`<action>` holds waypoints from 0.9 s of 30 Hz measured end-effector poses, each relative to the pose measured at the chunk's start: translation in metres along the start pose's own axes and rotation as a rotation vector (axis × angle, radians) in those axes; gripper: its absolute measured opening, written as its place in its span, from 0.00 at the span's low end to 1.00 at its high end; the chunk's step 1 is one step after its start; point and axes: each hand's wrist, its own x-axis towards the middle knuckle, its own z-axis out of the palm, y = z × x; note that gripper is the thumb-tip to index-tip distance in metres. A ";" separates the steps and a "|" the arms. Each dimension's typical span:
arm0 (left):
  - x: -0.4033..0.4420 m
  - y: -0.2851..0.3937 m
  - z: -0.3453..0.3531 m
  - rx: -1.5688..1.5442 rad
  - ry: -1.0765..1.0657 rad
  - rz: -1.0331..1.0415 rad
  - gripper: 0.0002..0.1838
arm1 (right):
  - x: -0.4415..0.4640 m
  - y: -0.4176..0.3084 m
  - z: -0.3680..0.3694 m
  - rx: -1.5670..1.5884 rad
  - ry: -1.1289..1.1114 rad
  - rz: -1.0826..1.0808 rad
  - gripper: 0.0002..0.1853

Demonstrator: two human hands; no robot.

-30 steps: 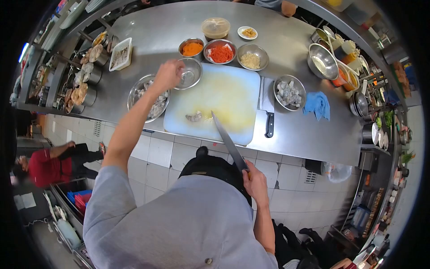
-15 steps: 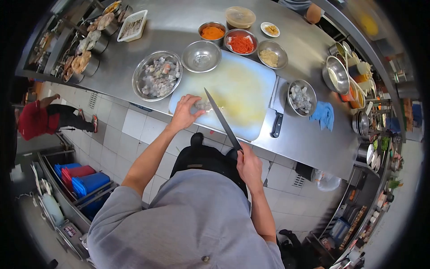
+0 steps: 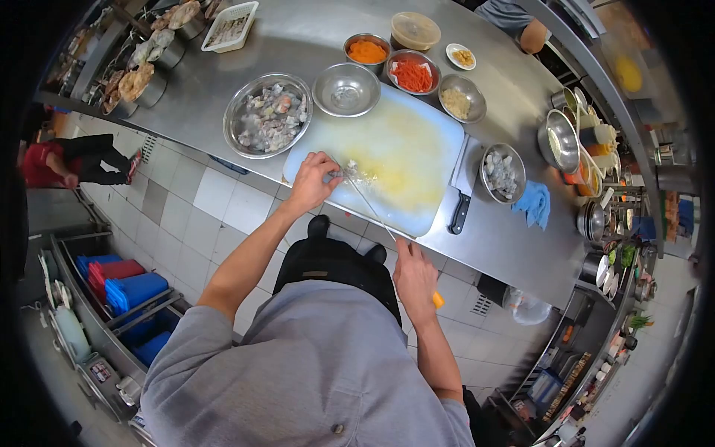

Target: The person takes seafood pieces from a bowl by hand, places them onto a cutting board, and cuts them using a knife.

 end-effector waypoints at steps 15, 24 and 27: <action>0.004 0.000 -0.011 0.075 -0.117 -0.013 0.15 | -0.035 0.053 0.023 0.046 0.002 0.027 0.14; 0.052 0.026 0.003 0.076 -0.397 0.104 0.16 | -0.092 0.070 0.032 0.241 0.097 0.145 0.11; 0.073 0.035 0.027 0.019 -0.415 0.045 0.15 | -0.104 0.071 0.035 0.294 0.059 0.183 0.13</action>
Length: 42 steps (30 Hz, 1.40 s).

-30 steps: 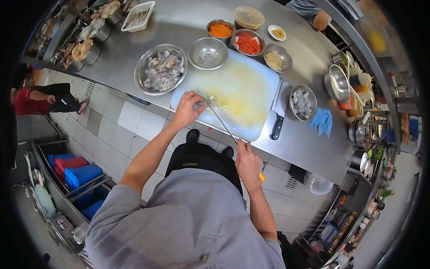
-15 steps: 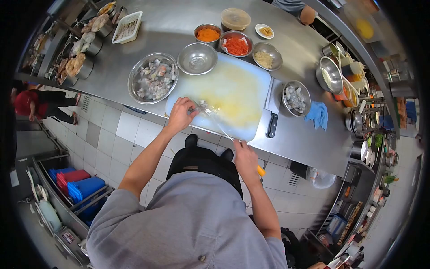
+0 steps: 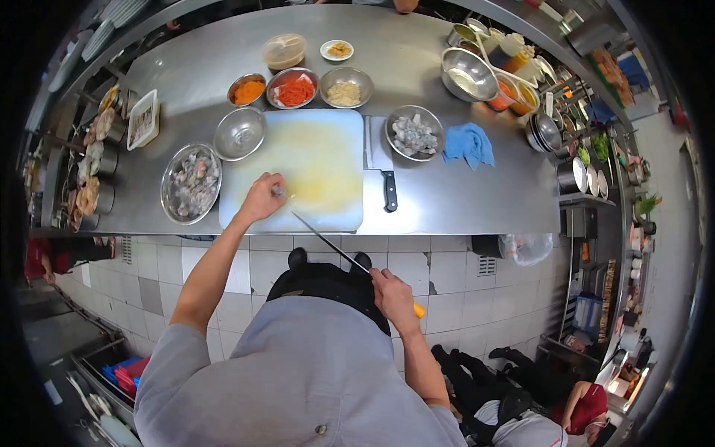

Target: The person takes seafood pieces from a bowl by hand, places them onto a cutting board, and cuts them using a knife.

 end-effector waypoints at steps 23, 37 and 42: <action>-0.034 0.045 -0.009 -0.348 0.439 0.033 0.06 | 0.009 -0.004 -0.013 0.071 -0.004 0.040 0.12; -0.107 -0.167 -0.140 0.304 0.379 -0.234 0.17 | 0.047 -0.024 -0.007 0.027 -0.072 -0.010 0.14; -0.104 -0.164 -0.169 0.027 0.144 -0.363 0.18 | 0.041 -0.029 -0.001 0.050 -0.013 -0.025 0.13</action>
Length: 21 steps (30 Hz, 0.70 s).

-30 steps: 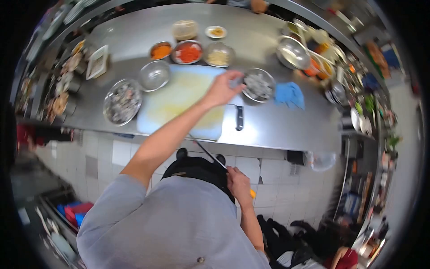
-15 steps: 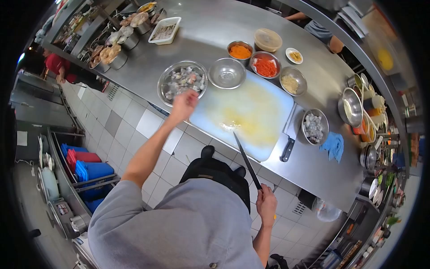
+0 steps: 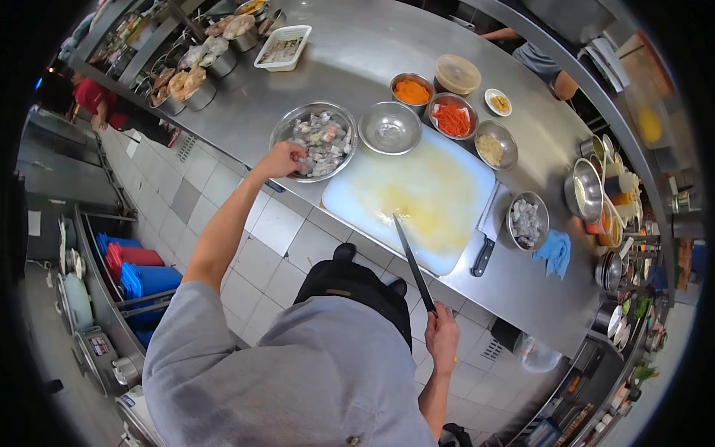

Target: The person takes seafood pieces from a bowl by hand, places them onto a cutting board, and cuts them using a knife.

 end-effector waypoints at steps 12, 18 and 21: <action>0.008 0.041 -0.025 -0.842 0.224 -0.177 0.02 | -0.005 -0.006 0.007 0.074 -0.002 0.060 0.12; 0.018 0.027 0.033 -0.129 0.136 0.138 0.12 | -0.006 0.003 0.008 0.053 -0.009 0.045 0.12; 0.012 0.057 0.041 -0.188 0.324 0.017 0.12 | -0.003 0.003 0.004 0.061 -0.019 0.030 0.13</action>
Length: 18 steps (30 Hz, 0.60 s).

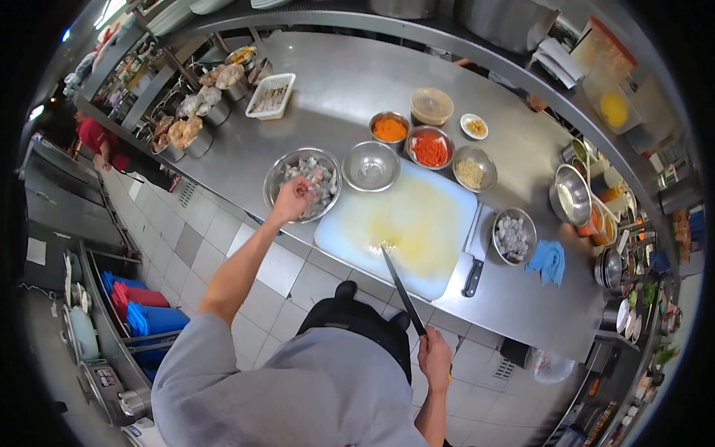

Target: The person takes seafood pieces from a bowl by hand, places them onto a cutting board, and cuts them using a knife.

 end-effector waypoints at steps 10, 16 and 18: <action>-0.012 -0.027 0.009 0.021 -0.203 0.092 0.12 | 0.006 0.001 -0.006 -0.014 -0.012 -0.018 0.14; -0.015 -0.015 -0.001 0.001 -0.133 -0.022 0.13 | 0.013 0.003 -0.009 -0.036 -0.043 -0.009 0.14; -0.013 -0.008 -0.012 0.084 -0.115 -0.022 0.11 | 0.014 0.002 -0.011 -0.041 -0.042 -0.016 0.14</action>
